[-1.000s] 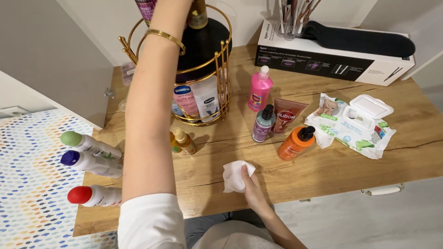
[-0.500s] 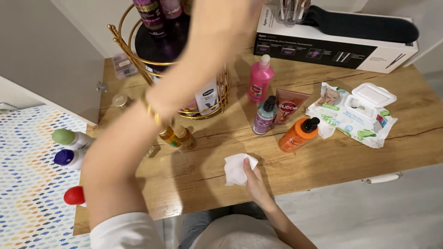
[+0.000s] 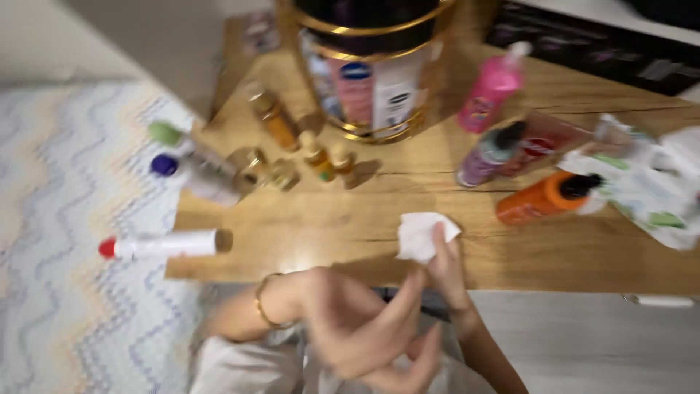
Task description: Cleaning and organizing skincare and cosmetic bottles on a vanity desk.
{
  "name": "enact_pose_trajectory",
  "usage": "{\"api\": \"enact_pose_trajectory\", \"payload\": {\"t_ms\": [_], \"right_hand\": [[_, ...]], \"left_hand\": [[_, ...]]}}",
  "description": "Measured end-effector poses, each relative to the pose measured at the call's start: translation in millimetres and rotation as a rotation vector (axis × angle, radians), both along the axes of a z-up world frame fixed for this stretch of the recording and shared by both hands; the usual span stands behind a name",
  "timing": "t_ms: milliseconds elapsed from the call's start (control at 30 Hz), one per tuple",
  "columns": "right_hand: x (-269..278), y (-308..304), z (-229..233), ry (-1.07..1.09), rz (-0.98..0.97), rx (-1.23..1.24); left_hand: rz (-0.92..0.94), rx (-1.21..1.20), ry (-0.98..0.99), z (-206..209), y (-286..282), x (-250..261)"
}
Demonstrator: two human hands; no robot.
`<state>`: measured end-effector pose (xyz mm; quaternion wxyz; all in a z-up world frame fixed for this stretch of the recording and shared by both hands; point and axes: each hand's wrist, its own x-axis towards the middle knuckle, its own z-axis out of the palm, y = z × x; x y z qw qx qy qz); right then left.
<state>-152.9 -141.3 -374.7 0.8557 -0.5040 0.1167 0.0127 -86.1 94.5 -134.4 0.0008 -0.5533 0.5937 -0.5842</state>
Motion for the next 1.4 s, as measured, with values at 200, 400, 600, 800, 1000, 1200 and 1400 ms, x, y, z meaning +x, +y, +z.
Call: {"api": "enact_pose_trajectory", "payload": {"t_ms": [200, 400, 600, 800, 1000, 1200, 1400], "right_hand": [[5.4, -5.5, -10.8, -0.036, -0.132, 0.043], [3.8, 1.6, 2.9, -0.102, -0.076, -0.033], [6.1, 6.4, 11.5, -0.066, -0.102, -0.111], [7.3, 3.8, 3.2, -0.049, -0.148, -0.094], [7.6, -0.9, -4.1, -0.067, -0.166, -0.120], [15.4, -8.2, -25.0, -0.012, -0.213, -0.127], [15.7, -2.1, -17.6, 0.074, -0.289, -0.149]], "left_hand": [[1.354, -1.077, 0.930, -180.4, 171.1, -20.8], [1.427, -1.079, 1.189, -222.5, 232.0, -11.8], [1.483, -1.071, 1.121, -215.0, 217.0, -11.8], [1.474, -1.067, 1.096, -213.5, 219.2, -13.3], [1.606, -1.356, 0.891, -296.3, 365.7, 1.1], [1.775, -1.394, 0.746, -320.8, 549.2, 47.5], [1.676, -1.383, 1.200, -375.5, 624.0, 68.9]]}}
